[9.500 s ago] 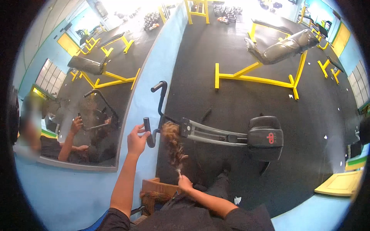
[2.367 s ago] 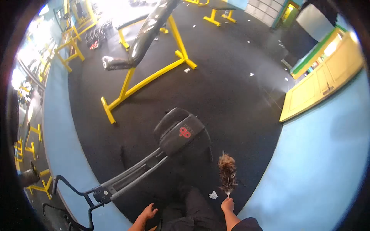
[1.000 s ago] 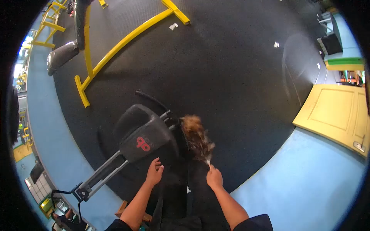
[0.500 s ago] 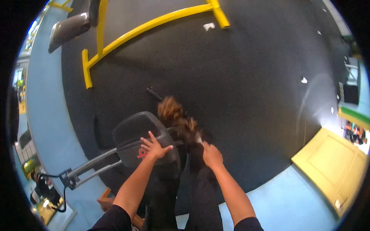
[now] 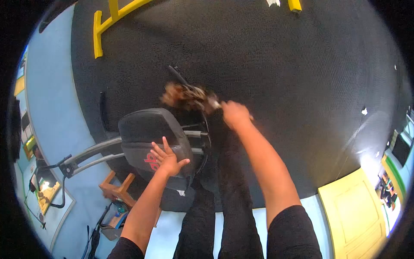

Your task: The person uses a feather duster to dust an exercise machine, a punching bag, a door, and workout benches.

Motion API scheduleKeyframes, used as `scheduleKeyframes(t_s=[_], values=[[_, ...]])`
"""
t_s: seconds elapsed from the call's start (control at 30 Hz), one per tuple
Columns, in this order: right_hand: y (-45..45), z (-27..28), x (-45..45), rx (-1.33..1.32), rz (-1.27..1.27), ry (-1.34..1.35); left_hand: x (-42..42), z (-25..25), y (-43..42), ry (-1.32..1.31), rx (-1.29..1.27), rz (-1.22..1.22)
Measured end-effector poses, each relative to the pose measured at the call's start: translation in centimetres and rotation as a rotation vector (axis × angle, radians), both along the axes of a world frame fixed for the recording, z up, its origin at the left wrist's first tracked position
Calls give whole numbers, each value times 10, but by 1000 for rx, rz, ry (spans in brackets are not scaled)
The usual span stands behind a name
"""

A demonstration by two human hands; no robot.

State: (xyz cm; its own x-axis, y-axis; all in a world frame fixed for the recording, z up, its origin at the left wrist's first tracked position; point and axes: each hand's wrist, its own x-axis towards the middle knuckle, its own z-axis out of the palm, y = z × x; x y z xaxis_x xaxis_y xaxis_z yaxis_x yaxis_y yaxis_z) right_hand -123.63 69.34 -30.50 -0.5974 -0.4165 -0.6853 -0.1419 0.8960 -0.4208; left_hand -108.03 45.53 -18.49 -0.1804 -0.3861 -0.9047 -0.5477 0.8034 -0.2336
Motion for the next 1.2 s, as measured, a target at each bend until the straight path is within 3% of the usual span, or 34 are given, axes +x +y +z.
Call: scheduleKeyframes(t_s=[0.2, 0.33, 0.47, 0.67, 0.73, 0.9, 1.03, 1.1, 1.2], values=[[91, 39, 70, 109, -89, -267, 0, -1, -2, -23, -8, -11], [89, 27, 92, -64, -339, -128, 0, -2, 2, 50, -27, -34], [86, 15, 129, -29, -316, -157, -17, 9, 5, 91, -26, 11], [130, 74, 229, 18, -267, -200, -5, 22, -6, 319, 83, 56], [135, 103, 236, 182, -101, -332, 14, 25, -19, 439, 137, 32], [126, 120, 274, 194, -56, -197, 79, 23, -22, 931, 182, 52], [67, 144, 337, 237, 247, -369, 160, 31, 4, 1105, 163, 105], [38, 140, 386, 246, 347, -408, 209, 37, 17, 1069, 202, 203], [25, 123, 420, 176, -29, -270, 292, 53, 30, 944, 246, 344]])
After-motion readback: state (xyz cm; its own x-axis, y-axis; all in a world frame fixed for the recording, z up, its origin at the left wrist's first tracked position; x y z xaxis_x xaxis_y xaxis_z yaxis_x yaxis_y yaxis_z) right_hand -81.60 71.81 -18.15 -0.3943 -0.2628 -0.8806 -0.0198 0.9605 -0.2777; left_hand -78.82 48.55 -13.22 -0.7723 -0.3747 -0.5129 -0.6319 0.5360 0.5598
